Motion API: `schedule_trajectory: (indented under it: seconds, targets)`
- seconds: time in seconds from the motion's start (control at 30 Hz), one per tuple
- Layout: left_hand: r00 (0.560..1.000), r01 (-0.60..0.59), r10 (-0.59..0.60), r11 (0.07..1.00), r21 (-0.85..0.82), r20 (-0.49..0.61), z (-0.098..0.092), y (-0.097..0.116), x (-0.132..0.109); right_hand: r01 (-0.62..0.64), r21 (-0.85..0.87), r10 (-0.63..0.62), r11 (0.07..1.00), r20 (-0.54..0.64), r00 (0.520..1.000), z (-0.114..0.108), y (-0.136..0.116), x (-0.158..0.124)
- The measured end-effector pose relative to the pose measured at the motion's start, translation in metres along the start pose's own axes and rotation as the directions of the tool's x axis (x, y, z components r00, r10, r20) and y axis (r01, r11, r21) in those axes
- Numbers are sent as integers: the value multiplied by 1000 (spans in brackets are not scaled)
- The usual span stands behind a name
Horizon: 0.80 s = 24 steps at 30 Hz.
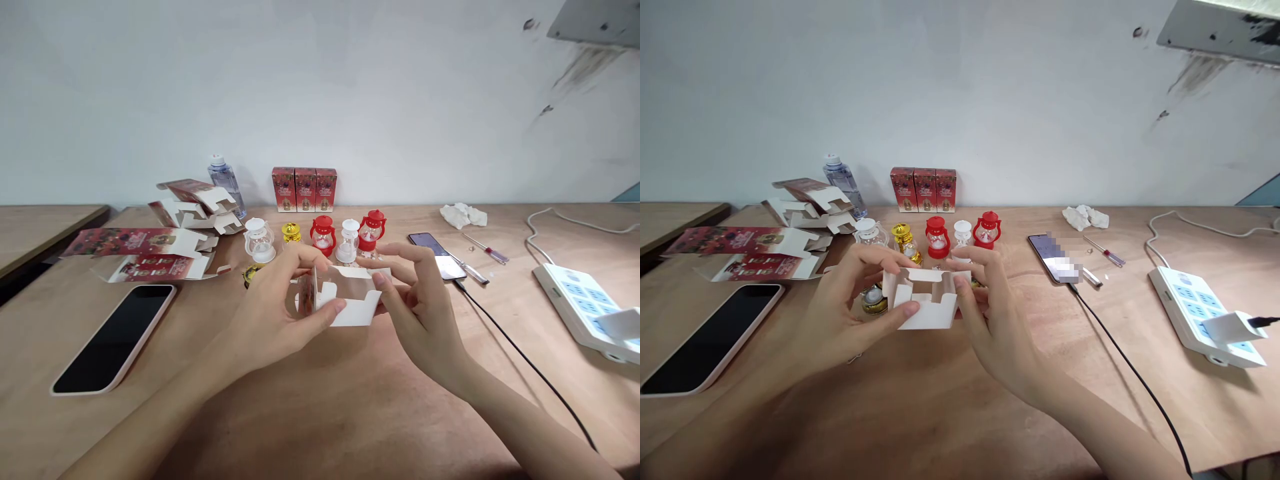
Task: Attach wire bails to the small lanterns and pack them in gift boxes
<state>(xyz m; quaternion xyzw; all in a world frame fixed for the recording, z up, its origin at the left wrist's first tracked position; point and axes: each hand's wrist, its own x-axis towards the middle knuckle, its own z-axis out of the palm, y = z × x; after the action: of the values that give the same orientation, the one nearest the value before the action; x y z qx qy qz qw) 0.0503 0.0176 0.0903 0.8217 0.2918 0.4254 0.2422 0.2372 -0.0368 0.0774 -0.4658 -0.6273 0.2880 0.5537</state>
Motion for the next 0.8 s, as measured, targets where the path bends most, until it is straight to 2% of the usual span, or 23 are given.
schedule_trajectory:
  seconds: [0.17, 0.3, 0.43, 0.53, 0.63, 0.73, 0.8]
  targets:
    - [997, 10, -17, 995, -100, -70, 3, -2, 1, 70, -76, -69, 995, 13, 998, 1, 4, -3]
    - [996, 16, -27, 990, -137, -84, 5, -3, 1, 155, -138, -153, 978, 24, 988, 2, 9, -5]
    - [993, 84, -100, 975, -207, -70, 7, -5, 0, 260, -81, -249, 962, 124, 961, 3, 9, -7]
    - [991, 99, -118, 965, -244, -63, 10, -6, -1, 233, -72, -216, 970, 186, 959, 4, 6, -8]
    - [997, 43, -57, 973, -229, -57, 16, -5, -3, 161, -111, -138, 981, 195, 971, 5, 4, -8]
    - [992, -99, 83, 981, -170, -98, 25, -5, -8, 139, -185, -119, 973, 119, 986, 5, 3, -7]
    - [972, -206, 193, 975, -84, -136, 32, -6, -12, 137, -242, -127, 960, 57, 990, 4, 2, -6]
